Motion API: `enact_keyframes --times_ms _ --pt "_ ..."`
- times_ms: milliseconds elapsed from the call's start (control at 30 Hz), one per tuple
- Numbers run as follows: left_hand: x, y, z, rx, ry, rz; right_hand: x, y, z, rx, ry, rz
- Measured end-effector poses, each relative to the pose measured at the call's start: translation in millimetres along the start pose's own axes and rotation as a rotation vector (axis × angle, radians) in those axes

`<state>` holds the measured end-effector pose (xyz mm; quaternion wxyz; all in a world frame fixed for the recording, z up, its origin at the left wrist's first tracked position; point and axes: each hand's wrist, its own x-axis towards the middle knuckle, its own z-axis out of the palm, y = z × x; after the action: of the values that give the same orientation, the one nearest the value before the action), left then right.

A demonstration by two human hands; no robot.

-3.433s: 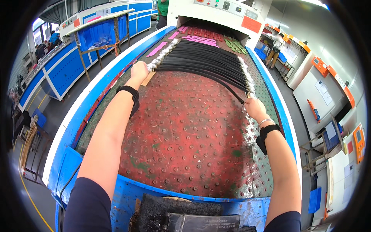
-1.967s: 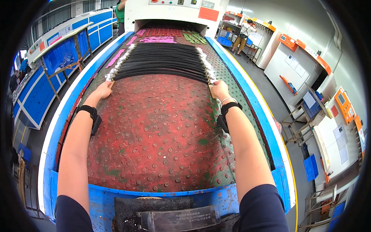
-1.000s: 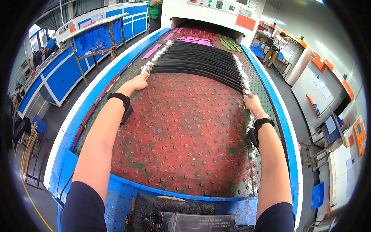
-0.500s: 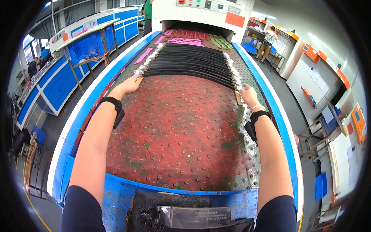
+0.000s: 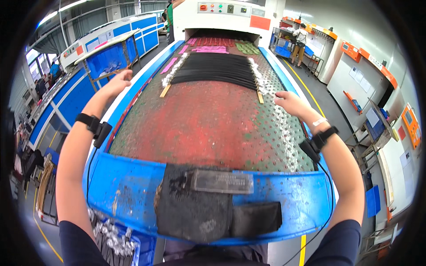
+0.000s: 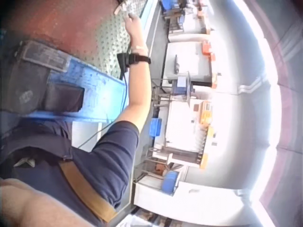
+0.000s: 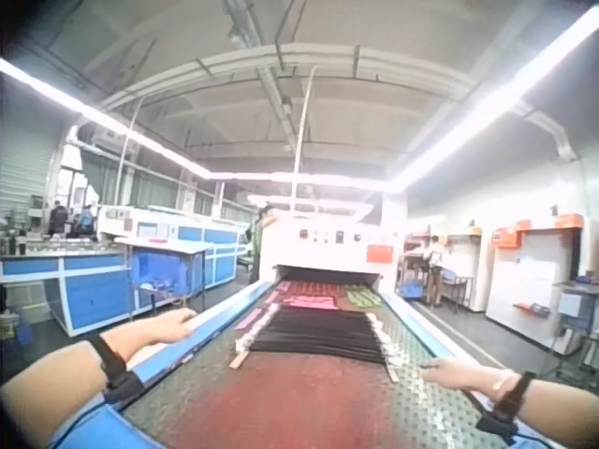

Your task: The person repeatedly picks up black belts from a blue bin, threads them through a clear plastic clip, and places the assembled units onto a red conveyor belt. The process is repeated multiple times in a continuous loop.

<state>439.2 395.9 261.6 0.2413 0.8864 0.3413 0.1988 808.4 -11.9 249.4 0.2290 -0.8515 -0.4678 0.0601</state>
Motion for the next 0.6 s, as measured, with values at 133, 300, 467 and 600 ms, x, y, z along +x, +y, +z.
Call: enact_keyframes --times_ms 133,300,467,600 --pt "-101 29 -35 -0.375 0.089 0.132 -133 -43 -13 -0.107 0.051 -0.313" --pt "-261 75 -96 -0.639 0.293 0.229 -266 -103 29 -0.153 0.045 -0.372" --pt "-392 138 -135 -0.932 0.474 0.292 -336 -94 75 -0.276 -0.087 -0.333" --pt "-491 151 -123 -0.85 0.702 0.175 -352 -68 91 -0.362 0.059 -0.421"
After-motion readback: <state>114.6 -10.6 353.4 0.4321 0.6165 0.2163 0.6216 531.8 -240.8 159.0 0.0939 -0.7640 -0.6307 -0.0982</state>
